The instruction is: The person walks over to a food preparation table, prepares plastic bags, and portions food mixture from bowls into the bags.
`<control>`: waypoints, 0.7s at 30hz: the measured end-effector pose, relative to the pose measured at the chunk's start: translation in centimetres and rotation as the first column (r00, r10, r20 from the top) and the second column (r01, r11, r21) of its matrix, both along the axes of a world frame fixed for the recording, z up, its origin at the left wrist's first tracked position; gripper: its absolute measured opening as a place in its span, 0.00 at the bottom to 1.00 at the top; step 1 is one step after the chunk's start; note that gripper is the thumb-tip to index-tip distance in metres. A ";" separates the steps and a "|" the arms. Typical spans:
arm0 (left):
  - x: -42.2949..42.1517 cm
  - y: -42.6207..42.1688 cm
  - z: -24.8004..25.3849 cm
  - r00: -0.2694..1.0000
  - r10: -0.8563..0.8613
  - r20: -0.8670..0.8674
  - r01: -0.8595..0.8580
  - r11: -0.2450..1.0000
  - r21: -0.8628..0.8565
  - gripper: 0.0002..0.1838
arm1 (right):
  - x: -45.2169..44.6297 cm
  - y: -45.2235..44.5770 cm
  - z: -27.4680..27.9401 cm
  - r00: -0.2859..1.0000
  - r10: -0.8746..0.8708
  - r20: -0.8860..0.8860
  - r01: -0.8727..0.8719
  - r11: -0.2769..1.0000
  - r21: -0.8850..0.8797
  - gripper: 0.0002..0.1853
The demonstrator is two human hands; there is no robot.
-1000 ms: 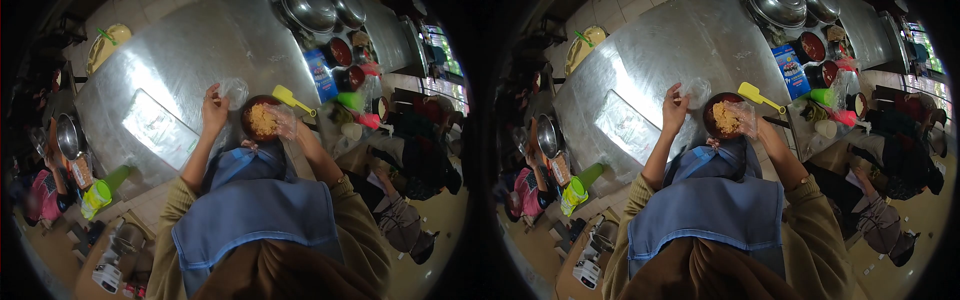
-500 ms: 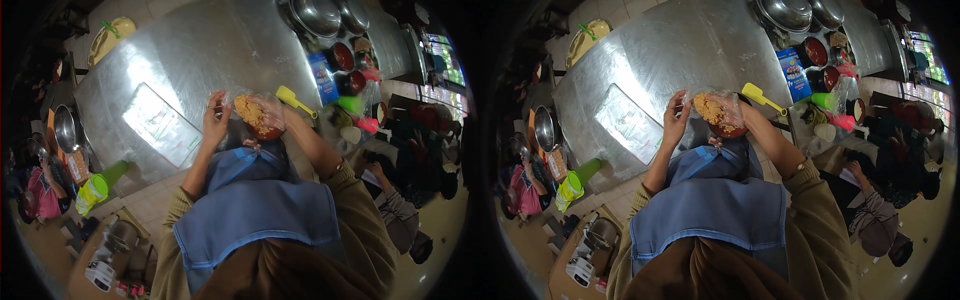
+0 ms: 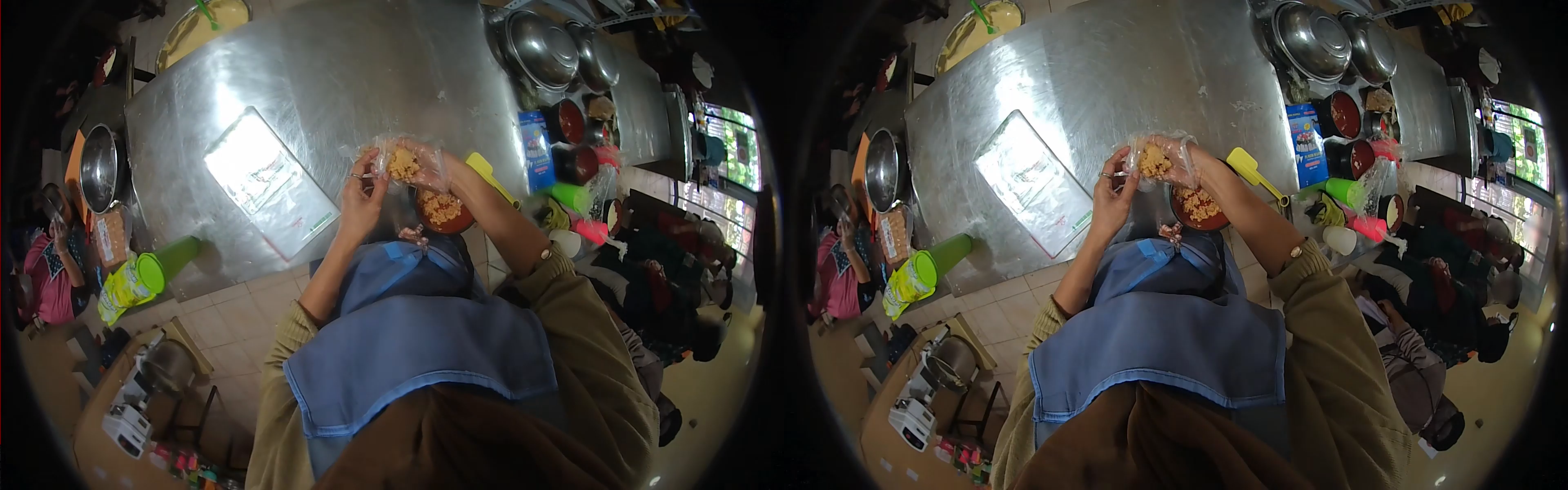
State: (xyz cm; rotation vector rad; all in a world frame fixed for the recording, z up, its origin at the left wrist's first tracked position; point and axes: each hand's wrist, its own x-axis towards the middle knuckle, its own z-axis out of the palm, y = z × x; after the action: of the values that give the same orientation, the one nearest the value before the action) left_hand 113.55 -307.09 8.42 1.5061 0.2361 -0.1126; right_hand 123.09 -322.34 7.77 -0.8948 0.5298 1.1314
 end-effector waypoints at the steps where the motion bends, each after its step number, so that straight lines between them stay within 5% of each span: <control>1: 0.0 -0.1 -0.2 1.000 0.013 0.007 -0.013 1.000 -0.006 0.23 | 0.1 0.5 -0.1 1.000 -0.025 0.012 0.025 1.000 -0.004 0.16; 6: 0.1 -0.4 -0.5 0.984 0.141 -0.110 -0.156 0.976 -0.151 0.23 | 0.3 2.8 -1.7 0.991 -0.044 0.123 0.055 0.995 -0.085 0.14; 10: 0.1 -0.6 -0.6 0.954 0.215 -0.210 -0.272 0.913 -0.305 0.25 | -0.1 4.8 0.6 0.930 0.213 0.299 -0.096 0.928 -0.360 0.11; 12: 0.0 -0.6 0.5 0.950 0.200 -0.240 -0.278 0.893 -0.354 0.26 | -0.3 5.3 2.7 0.769 0.461 0.443 -0.192 0.827 -0.528 0.10; 15: -0.9 -0.8 2.2 0.944 0.188 -0.270 -0.290 0.863 -0.413 0.27 | -0.7 5.1 6.7 0.085 0.819 0.567 -0.201 0.572 -0.795 0.10; 19: -1.6 -1.1 0.8 0.917 0.110 -0.383 -0.269 0.880 -0.391 0.27 | -1.8 4.3 5.1 0.084 0.862 0.500 -0.185 0.506 -0.842 0.10; 21: -1.4 -1.0 0.4 0.924 0.145 -0.355 -0.286 0.878 -0.384 0.27 | -2.4 4.1 4.0 -0.058 0.863 0.502 0.014 0.503 -0.864 0.11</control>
State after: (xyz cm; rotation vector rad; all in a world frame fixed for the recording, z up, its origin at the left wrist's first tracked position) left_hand 112.15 -308.10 8.82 1.0041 0.6007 -0.2115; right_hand 120.70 -318.27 11.75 -2.4413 -0.7632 0.6027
